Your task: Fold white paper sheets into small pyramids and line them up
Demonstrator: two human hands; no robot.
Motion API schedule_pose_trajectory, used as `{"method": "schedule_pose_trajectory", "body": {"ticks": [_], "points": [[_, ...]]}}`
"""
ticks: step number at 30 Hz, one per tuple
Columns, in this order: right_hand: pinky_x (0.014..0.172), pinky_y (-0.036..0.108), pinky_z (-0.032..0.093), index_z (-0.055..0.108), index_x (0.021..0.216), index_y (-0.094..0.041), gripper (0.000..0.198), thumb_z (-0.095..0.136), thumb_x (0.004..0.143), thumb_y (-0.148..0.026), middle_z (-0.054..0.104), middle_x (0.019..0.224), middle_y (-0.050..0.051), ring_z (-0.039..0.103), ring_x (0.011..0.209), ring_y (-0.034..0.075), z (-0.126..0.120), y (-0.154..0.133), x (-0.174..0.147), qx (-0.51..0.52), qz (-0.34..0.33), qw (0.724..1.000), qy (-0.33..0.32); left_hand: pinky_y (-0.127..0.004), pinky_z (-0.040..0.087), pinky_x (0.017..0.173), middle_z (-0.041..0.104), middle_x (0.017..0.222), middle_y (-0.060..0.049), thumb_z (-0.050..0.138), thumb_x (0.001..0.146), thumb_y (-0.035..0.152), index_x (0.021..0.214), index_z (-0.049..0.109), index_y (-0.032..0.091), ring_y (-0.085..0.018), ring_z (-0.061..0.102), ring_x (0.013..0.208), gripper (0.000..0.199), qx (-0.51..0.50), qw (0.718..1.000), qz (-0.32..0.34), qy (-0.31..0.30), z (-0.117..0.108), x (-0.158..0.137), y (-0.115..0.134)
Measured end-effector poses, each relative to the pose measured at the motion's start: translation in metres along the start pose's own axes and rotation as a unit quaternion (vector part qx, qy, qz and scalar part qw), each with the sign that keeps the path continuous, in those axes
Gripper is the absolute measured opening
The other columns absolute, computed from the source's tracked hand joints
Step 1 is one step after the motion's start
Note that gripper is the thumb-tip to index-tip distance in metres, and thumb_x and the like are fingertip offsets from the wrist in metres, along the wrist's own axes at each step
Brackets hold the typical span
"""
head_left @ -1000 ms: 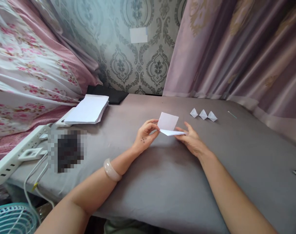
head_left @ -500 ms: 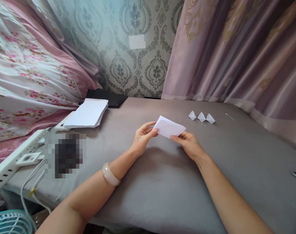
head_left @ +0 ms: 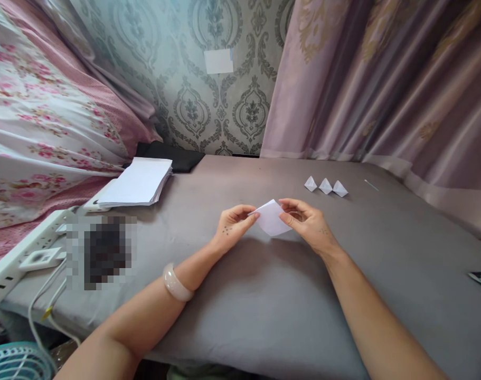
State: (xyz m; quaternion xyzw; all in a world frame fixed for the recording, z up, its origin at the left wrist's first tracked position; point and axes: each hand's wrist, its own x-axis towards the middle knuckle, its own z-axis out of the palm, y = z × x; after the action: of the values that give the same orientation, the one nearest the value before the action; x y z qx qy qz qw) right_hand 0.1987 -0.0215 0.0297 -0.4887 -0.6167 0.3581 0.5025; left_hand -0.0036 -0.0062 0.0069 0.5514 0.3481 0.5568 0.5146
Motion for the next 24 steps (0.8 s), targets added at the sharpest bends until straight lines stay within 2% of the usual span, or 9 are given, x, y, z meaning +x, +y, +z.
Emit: {"method": "schedule_pose_trajectory", "body": {"ticks": [3, 8, 12, 16, 20, 24], "points": [[0.088, 0.038, 0.049, 0.069, 0.104, -0.023, 0.038, 0.073, 0.072, -0.042, 0.071, 0.098, 0.005, 0.064, 0.091, 0.02, 0.008, -0.002, -0.004, 0.012, 0.0, 1.0, -0.017, -0.026, 0.048, 0.067, 0.069, 0.076, -0.003, 0.076, 0.07, 0.033, 0.082, 0.072, 0.015, -0.013, 0.059, 0.068, 0.022, 0.022, 1.0, 0.012, -0.003, 0.0, -0.001, -0.003], [0.074, 0.035, 0.051, 0.073, 0.093, -0.022, 0.03, 0.071, 0.073, -0.044, 0.073, 0.087, 0.004, 0.066, 0.08, 0.021, 0.015, -0.007, -0.009, 0.05, 0.054, 0.997, -0.01, -0.026, 0.048, 0.066, 0.069, 0.075, -0.003, 0.077, 0.069, 0.034, 0.083, 0.071, 0.015, -0.013, 0.06, 0.068, 0.024, -0.009, 1.0, -0.002, -0.013, 0.003, -0.002, 0.0], [0.071, 0.033, 0.052, 0.074, 0.089, -0.021, 0.03, 0.075, 0.069, -0.043, 0.074, 0.085, 0.004, 0.065, 0.076, 0.019, 0.015, -0.009, -0.008, 0.116, 0.082, 0.99, 0.019, -0.029, 0.051, 0.07, 0.072, 0.086, -0.007, 0.077, 0.07, 0.035, 0.092, 0.069, 0.013, -0.017, 0.065, 0.077, 0.032, -0.073, 0.993, -0.067, -0.068, 0.005, -0.003, 0.004], [0.073, 0.032, 0.052, 0.073, 0.086, -0.021, 0.031, 0.079, 0.064, -0.042, 0.074, 0.083, 0.003, 0.065, 0.073, 0.016, 0.017, -0.008, -0.006, 0.188, 0.118, 0.973, 0.061, -0.03, 0.053, 0.07, 0.072, 0.091, -0.01, 0.078, 0.069, 0.037, 0.098, 0.068, 0.012, -0.019, 0.067, 0.078, 0.039, -0.086, 0.975, -0.151, -0.136, 0.008, -0.007, 0.006], [0.072, 0.031, 0.052, 0.073, 0.084, -0.02, 0.035, 0.082, 0.059, -0.042, 0.074, 0.084, 0.004, 0.065, 0.072, 0.016, 0.019, -0.005, -0.005, 0.216, 0.147, 0.962, 0.083, -0.03, 0.054, 0.069, 0.072, 0.086, -0.009, 0.077, 0.07, 0.039, 0.097, 0.069, 0.01, -0.017, 0.067, 0.072, 0.04, -0.081, 0.962, -0.196, -0.174, 0.012, -0.011, 0.006], [0.068, 0.032, 0.053, 0.072, 0.082, -0.019, 0.037, 0.083, 0.055, -0.043, 0.074, 0.084, 0.004, 0.065, 0.071, 0.017, 0.019, -0.004, -0.004, 0.213, 0.161, 0.958, 0.104, -0.03, 0.055, 0.067, 0.072, 0.086, -0.01, 0.077, 0.07, 0.039, 0.096, 0.067, 0.01, -0.019, 0.069, 0.072, 0.04, -0.081, 0.957, -0.215, -0.179, 0.012, -0.011, 0.003]]}}
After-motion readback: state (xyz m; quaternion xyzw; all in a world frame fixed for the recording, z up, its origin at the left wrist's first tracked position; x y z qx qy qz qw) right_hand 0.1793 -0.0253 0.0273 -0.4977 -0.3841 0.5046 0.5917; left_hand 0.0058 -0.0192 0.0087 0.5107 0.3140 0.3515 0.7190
